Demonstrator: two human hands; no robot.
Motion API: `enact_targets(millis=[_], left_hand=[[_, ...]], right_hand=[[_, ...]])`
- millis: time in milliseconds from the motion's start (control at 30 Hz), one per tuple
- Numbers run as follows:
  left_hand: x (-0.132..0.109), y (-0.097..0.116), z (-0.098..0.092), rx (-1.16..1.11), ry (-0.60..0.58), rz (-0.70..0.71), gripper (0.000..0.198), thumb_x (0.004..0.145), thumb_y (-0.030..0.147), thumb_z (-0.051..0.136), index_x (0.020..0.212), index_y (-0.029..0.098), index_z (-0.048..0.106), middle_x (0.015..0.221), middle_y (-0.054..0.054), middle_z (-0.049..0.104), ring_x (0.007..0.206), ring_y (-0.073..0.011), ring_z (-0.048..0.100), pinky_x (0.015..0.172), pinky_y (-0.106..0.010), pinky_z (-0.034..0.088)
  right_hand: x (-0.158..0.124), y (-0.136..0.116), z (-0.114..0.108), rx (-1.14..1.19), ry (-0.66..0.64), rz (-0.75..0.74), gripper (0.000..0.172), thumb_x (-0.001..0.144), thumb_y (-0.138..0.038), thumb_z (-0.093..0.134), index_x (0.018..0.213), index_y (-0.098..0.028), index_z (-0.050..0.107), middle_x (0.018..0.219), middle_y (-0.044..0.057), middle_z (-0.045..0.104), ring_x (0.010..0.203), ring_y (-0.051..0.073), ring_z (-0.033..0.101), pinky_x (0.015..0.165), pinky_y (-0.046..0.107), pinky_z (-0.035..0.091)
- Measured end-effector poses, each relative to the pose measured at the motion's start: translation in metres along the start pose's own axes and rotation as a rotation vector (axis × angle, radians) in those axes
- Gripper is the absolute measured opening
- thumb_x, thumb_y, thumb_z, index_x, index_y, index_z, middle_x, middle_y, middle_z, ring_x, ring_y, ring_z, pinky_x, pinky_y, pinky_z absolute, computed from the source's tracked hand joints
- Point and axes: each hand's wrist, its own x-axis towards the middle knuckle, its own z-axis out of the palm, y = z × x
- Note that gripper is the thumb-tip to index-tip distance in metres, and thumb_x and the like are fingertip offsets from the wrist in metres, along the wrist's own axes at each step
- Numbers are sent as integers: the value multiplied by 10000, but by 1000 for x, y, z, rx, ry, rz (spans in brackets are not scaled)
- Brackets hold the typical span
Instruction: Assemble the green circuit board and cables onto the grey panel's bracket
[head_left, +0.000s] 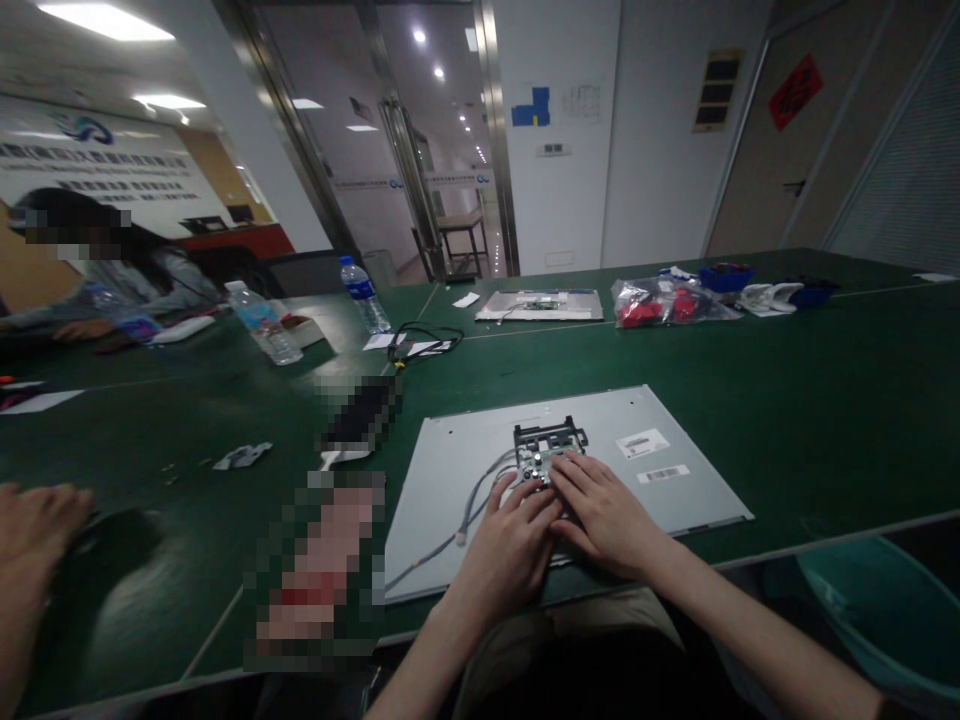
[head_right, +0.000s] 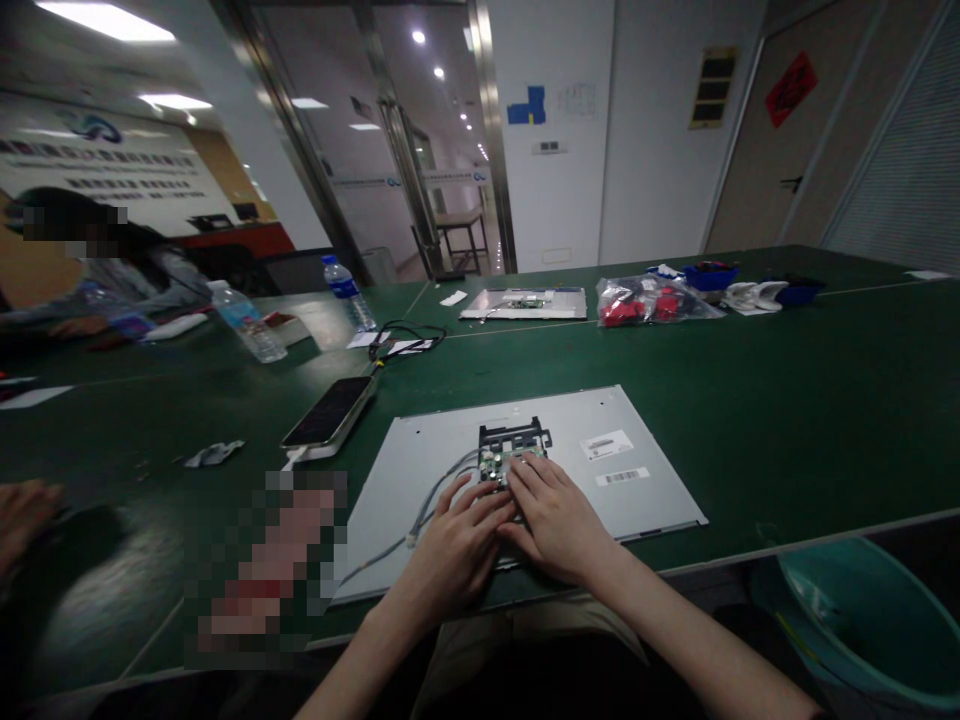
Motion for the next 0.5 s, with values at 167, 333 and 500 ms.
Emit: enact_targets(millis=[167,333,500], left_hand=[[1,0,0,29,7,15,391,905,224,492,1289,234,567,1274,-53,619,1254,-246,478,1155,-506,227],[1,2,-1,22,-17,0,406,904,215,488,1304,229,553,1292,-48,609,1263,-253,468,1164,-518,206],[1,1,0,32,14,25,397,890,210,500,1277,232,581,1254,-65,631,1243,-257,490,1150,-522,240]], right_hand=[[0,0,0,3,-4,11,582,935,-415,507,1424,-114,410,1474,160,416,1393,287,311,1126,484,328],[-1,-1,0,1,-5,30,586,927,-424,525,1415,-116,424,1473,166,411,1388,299,312,1127,487,328],[-2,0,1,4,11,22,592,916,-415,541,1419,-130,414,1470,173,411,1393,301,306,1114,503,343]])
